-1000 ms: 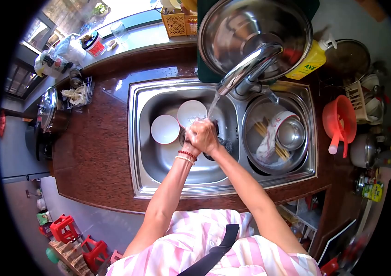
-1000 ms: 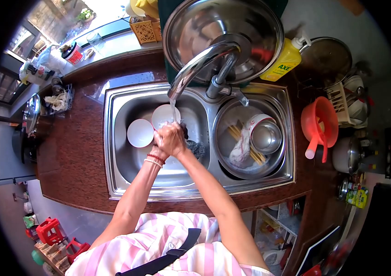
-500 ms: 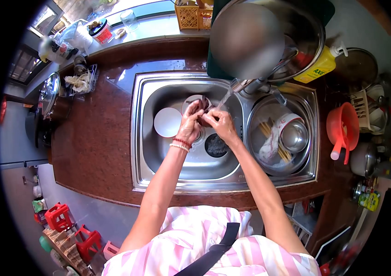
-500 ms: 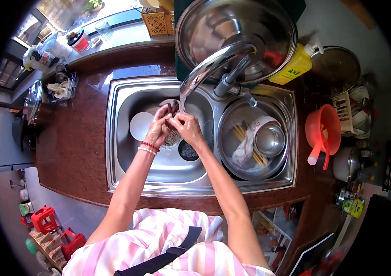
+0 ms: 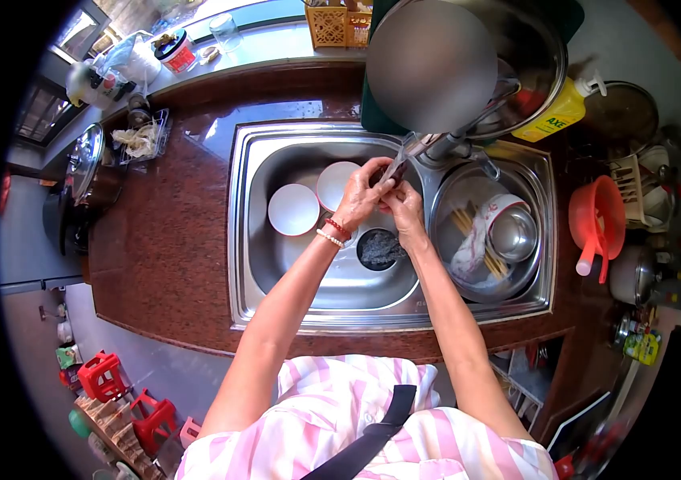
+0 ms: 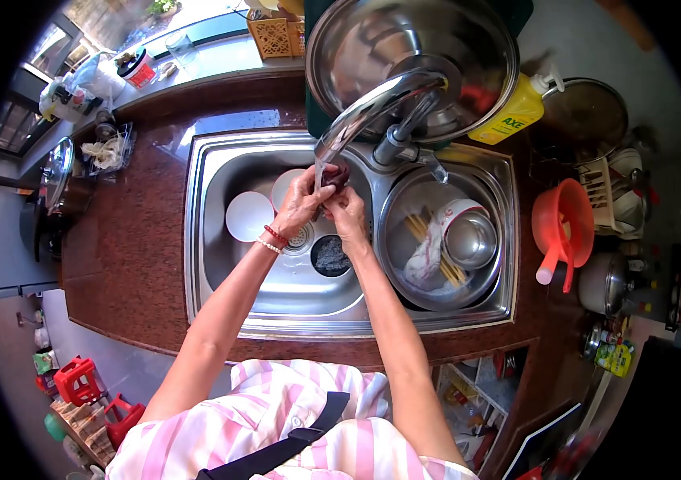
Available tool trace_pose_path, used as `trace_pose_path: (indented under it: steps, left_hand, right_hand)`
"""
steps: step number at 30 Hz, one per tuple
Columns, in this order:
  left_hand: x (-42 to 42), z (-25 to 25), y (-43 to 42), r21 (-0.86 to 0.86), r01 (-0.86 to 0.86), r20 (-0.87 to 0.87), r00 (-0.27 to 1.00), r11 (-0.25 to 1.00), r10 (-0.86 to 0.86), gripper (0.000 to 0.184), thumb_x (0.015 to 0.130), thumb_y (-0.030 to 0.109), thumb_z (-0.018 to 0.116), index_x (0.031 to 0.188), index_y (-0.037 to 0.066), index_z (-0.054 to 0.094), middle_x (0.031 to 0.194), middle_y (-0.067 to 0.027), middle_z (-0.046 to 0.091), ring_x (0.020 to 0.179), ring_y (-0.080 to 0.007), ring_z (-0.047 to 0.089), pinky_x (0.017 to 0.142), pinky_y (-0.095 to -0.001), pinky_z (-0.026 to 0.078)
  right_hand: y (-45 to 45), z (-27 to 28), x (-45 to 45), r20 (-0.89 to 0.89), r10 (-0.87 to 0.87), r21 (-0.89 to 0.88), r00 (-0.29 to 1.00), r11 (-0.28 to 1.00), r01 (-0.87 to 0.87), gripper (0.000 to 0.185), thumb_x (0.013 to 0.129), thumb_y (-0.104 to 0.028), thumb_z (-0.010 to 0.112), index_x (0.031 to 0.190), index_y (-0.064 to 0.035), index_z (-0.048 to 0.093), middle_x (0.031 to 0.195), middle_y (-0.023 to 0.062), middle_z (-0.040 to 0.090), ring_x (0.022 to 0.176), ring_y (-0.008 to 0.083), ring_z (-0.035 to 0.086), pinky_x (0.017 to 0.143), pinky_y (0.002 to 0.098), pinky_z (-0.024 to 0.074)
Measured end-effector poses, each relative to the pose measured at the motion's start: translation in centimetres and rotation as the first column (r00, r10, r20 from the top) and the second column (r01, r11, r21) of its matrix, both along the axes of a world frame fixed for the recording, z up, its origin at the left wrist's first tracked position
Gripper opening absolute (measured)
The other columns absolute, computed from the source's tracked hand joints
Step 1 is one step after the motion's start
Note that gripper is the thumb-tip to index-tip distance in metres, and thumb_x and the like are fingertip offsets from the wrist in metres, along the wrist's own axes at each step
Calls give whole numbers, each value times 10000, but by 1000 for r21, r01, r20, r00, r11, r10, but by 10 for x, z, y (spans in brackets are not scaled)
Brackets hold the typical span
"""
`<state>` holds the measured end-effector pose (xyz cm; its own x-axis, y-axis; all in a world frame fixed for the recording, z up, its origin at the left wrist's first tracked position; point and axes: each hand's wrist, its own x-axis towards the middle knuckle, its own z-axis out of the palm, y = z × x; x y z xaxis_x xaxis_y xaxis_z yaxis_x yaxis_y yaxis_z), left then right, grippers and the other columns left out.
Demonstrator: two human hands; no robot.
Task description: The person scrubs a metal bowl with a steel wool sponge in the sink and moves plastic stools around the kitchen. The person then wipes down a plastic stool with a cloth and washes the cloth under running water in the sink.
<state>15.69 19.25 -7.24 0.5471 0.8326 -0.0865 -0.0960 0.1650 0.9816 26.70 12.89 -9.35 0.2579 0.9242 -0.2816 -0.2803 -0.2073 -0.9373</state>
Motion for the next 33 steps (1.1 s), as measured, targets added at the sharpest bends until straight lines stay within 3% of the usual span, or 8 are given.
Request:
trace_pose_path:
  steps: [2, 5, 11, 17, 22, 26, 30, 33]
  left_hand:
    - [3, -1, -1, 240, -58, -119, 989, 969, 89, 331, 825, 115, 586, 1132, -7, 581, 1015, -121, 567, 945, -211, 558, 843, -306, 444]
    - [-2, -2, 1, 309, -102, -175, 971, 946, 162, 355, 823, 144, 603, 1144, -5, 582, 1021, -130, 565, 929, -224, 559, 824, -303, 447]
    - [-28, -20, -5, -238, -216, 99, 965, 947, 245, 335, 889, 101, 554, 1219, 51, 524, 907, -66, 640, 769, -118, 608, 688, -235, 496]
    - [-32, 2, -12, -489, -223, 191, 916, 843, 353, 295, 872, 104, 585, 1161, 61, 545, 1002, -48, 619, 814, -96, 606, 686, -226, 505]
    - [-24, -25, -11, -335, -304, 199, 902, 892, 383, 326, 827, 56, 611, 1140, 18, 528, 1052, -88, 599, 928, -169, 590, 778, -275, 491]
    - [-34, -29, -7, 70, -338, -110, 933, 939, 344, 264, 849, 53, 557, 1093, -50, 561, 929, -146, 657, 822, -195, 638, 706, -294, 527]
    - [-48, -22, -8, 33, -332, -289, 900, 943, 327, 225, 857, 90, 567, 1017, -65, 602, 814, -127, 658, 683, -155, 646, 491, -261, 528]
    - [-50, -19, -2, -16, -459, -178, 875, 888, 449, 167, 885, 108, 559, 981, -16, 615, 805, -70, 656, 715, -119, 630, 581, -226, 507]
  right_hand:
    - [3, -1, -5, -35, -40, 2, 999, 999, 40, 159, 855, -235, 620, 944, -111, 574, 823, -25, 569, 712, 45, 531, 636, 202, 450]
    - [2, 10, -3, -49, 9, -32, 999, 999, -11, 91, 863, -196, 601, 900, -118, 573, 829, -35, 569, 718, 42, 512, 668, 215, 437]
    - [5, 29, -1, -310, 26, 143, 950, 990, 20, 27, 860, -106, 546, 863, -130, 559, 858, -40, 581, 831, 57, 511, 803, 242, 393]
    - [12, 36, -8, -163, 24, 140, 986, 990, -1, 40, 888, -128, 552, 863, -98, 546, 764, -46, 536, 643, 26, 457, 606, 186, 379]
    - [9, 27, -18, -19, 4, 164, 1000, 986, -1, 33, 873, -70, 568, 866, -72, 536, 726, -46, 498, 608, 23, 429, 540, 176, 356]
    - [1, 23, -20, -31, -82, 172, 996, 981, 86, 50, 856, -64, 592, 869, -82, 547, 754, -29, 512, 652, 47, 469, 600, 181, 391]
    - [-2, 29, -16, -16, -119, 181, 993, 976, 120, 45, 850, -71, 600, 862, -79, 558, 771, -29, 527, 656, 56, 482, 619, 186, 403]
    - [-3, 32, -12, 3, -199, 177, 980, 965, 195, 52, 848, -85, 610, 867, -84, 562, 773, -32, 530, 653, 52, 482, 620, 184, 406]
